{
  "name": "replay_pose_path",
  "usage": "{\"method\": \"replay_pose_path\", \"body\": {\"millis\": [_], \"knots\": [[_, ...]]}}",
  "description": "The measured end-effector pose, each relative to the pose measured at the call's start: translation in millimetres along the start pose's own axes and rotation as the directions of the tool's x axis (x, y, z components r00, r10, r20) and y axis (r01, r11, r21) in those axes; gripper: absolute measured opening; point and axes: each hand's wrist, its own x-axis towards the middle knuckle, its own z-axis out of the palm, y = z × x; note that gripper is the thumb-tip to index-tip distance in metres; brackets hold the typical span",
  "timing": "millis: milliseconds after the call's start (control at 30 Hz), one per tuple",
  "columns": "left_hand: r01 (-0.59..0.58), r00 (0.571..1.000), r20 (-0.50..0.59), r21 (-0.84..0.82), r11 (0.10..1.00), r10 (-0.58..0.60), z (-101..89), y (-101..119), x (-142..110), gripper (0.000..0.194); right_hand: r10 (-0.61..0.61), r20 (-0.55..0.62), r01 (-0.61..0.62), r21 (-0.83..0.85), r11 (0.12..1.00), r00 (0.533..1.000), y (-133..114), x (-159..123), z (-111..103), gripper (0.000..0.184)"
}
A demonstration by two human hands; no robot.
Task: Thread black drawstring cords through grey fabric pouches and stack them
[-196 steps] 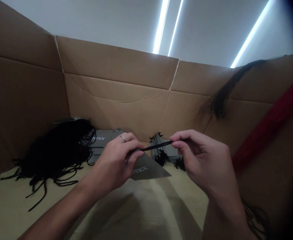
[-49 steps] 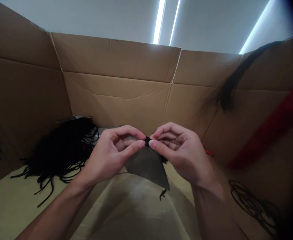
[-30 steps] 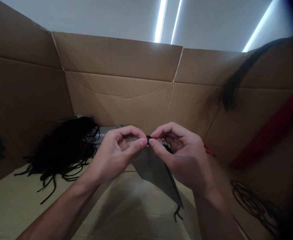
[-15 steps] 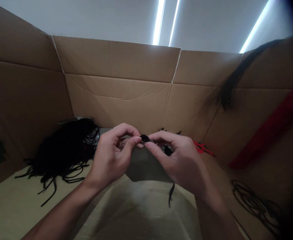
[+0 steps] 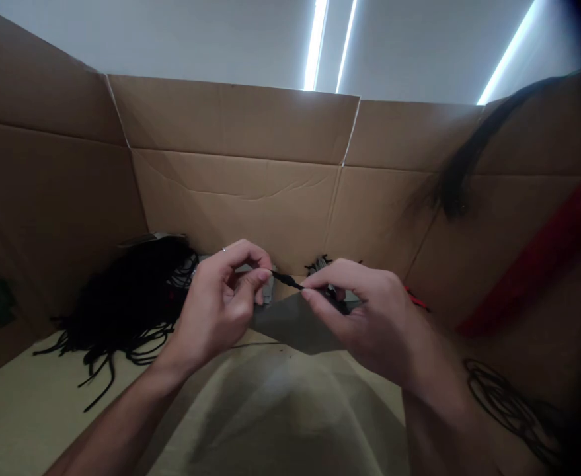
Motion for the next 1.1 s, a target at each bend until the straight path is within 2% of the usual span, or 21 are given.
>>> {"method": "replay_pose_path", "body": {"millis": [67, 133, 167, 267, 300, 400, 533, 600, 700, 767, 867, 967, 1100], "knots": [[0.037, 0.990, -0.133, -0.057, 0.998, -0.044, 6.6, 0, -2, 0.007, 0.010, -0.100, -0.014, -0.033, 0.999, 0.995, -1, 1, 6, 0.011], [0.069, 0.968, -0.231, -0.118, 0.991, -0.095, 15.0, 2, -6, 0.011, 0.035, -0.220, -0.047, -0.048, 0.998, 0.975, -3, 1, 16, 0.010], [0.083, 0.969, -0.219, -0.135, 0.987, -0.112, 19.0, 3, -9, 0.013, 0.047, -0.261, -0.060, -0.041, 0.997, 0.964, -4, 1, 21, 0.010], [0.058, 0.997, -0.047, -0.082, 0.995, -0.062, 28.3, 6, -18, 0.018, 0.092, -0.324, -0.089, 0.025, 0.996, 0.941, -11, 0, 36, 0.010], [0.011, 1.000, -0.024, -0.026, 1.000, -0.012, 30.3, 6, -20, 0.021, 0.114, -0.324, -0.097, 0.067, 0.993, 0.939, -13, -1, 39, 0.010], [-0.142, 0.987, -0.054, 0.155, 0.978, 0.152, 33.6, 4, -24, 0.024, 0.217, -0.250, -0.144, 0.281, 0.949, 0.943, -18, -3, 42, 0.014], [-0.240, 0.961, -0.075, 0.258, 0.936, 0.267, 32.6, -3, -22, 0.021, 0.266, -0.097, -0.186, 0.494, 0.849, 0.959, -17, -6, 34, 0.018], [-0.298, 0.942, -0.059, 0.311, 0.902, 0.331, 29.4, -4, -20, 0.019, 0.225, -0.033, -0.178, 0.505, 0.845, 0.974, -14, -6, 28, 0.022], [-0.383, 0.914, 0.015, 0.361, 0.850, 0.405, 22.6, -2, -18, 0.017, 0.089, -0.028, -0.072, 0.388, 0.919, 0.996, -8, -6, 18, 0.029], [-0.414, 0.906, 0.074, 0.357, 0.837, 0.417, 18.1, 1, -17, 0.019, -0.021, -0.051, 0.036, 0.307, 0.951, 0.998, -5, -4, 13, 0.025], [-0.435, 0.899, 0.121, 0.346, 0.831, 0.420, 13.0, 5, -16, 0.020, -0.144, -0.071, 0.158, 0.265, 0.951, 0.987, -2, -2, 9, 0.009], [-0.448, 0.893, 0.128, 0.351, 0.822, 0.432, 10.5, 8, -16, 0.019, -0.196, -0.085, 0.211, 0.228, 0.951, 0.977, 0, -2, 7, 0.006], [-0.473, 0.879, 0.153, 0.388, 0.791, 0.451, 10.2, 12, -20, 0.017, -0.226, -0.136, 0.246, 0.159, 0.956, 0.965, 0, -5, 6, 0.013]]}}
